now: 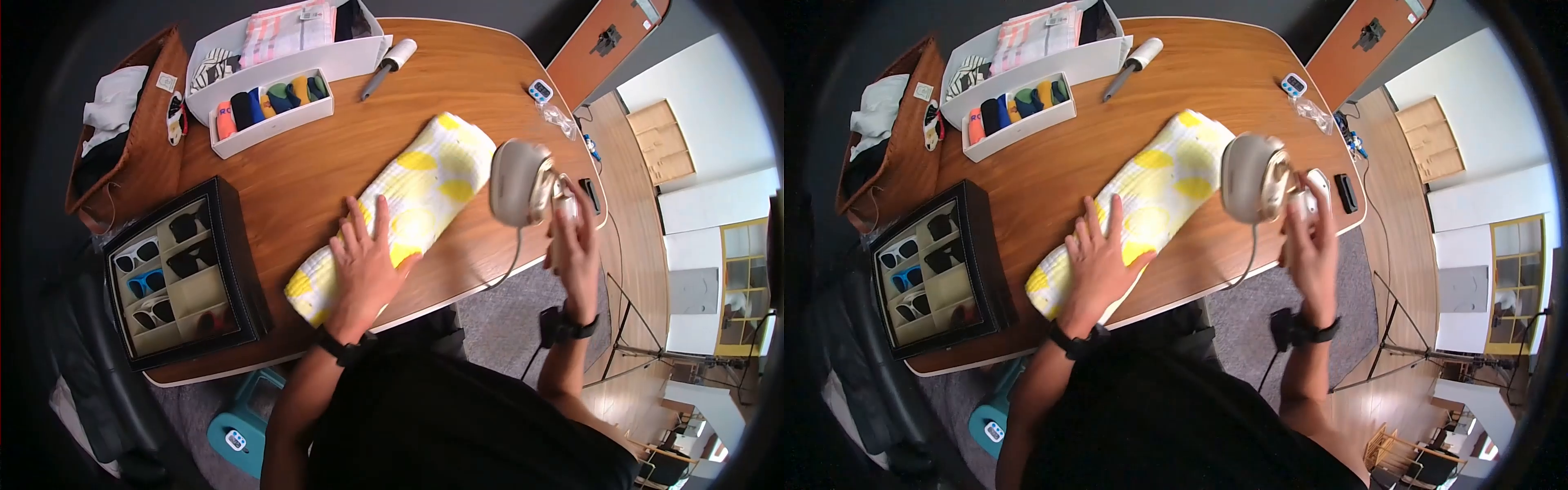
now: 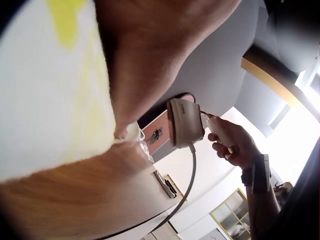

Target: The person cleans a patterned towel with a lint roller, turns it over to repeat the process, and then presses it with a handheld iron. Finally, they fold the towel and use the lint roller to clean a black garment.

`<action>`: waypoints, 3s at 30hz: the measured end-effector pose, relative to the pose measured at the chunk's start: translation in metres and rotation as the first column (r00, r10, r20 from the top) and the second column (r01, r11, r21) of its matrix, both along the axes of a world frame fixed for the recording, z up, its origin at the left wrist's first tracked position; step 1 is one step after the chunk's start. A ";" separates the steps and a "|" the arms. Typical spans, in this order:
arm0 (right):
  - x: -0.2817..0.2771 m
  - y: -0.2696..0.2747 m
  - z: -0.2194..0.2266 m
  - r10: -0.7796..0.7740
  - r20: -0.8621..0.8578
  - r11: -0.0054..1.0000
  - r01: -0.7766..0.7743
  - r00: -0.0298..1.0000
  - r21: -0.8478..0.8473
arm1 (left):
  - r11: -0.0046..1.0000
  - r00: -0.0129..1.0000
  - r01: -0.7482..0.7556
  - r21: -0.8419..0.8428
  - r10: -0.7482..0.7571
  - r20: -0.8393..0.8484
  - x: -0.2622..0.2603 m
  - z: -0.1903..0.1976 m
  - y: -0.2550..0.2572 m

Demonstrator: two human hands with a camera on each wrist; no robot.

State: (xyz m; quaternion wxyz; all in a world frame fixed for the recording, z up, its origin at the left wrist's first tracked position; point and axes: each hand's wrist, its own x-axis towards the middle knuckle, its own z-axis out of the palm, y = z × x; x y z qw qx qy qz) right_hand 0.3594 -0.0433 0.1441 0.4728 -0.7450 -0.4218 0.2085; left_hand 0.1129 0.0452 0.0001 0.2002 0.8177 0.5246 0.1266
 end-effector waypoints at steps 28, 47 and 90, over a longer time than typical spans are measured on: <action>-0.016 0.087 -0.070 0.081 -0.146 0.994 -0.090 0.986 -0.058 | 0.965 0.970 0.226 0.130 -0.236 0.066 -0.009 0.003 -0.029; 0.047 0.171 -0.061 0.070 -0.027 0.997 -0.070 0.997 0.013 | 0.980 0.982 0.009 0.201 -0.046 0.181 -0.014 -0.006 -0.041; -0.011 -0.045 0.005 0.191 -0.284 0.769 -0.323 0.940 -0.551 | 0.979 0.952 0.182 0.088 -0.198 0.234 0.010 -0.013 -0.058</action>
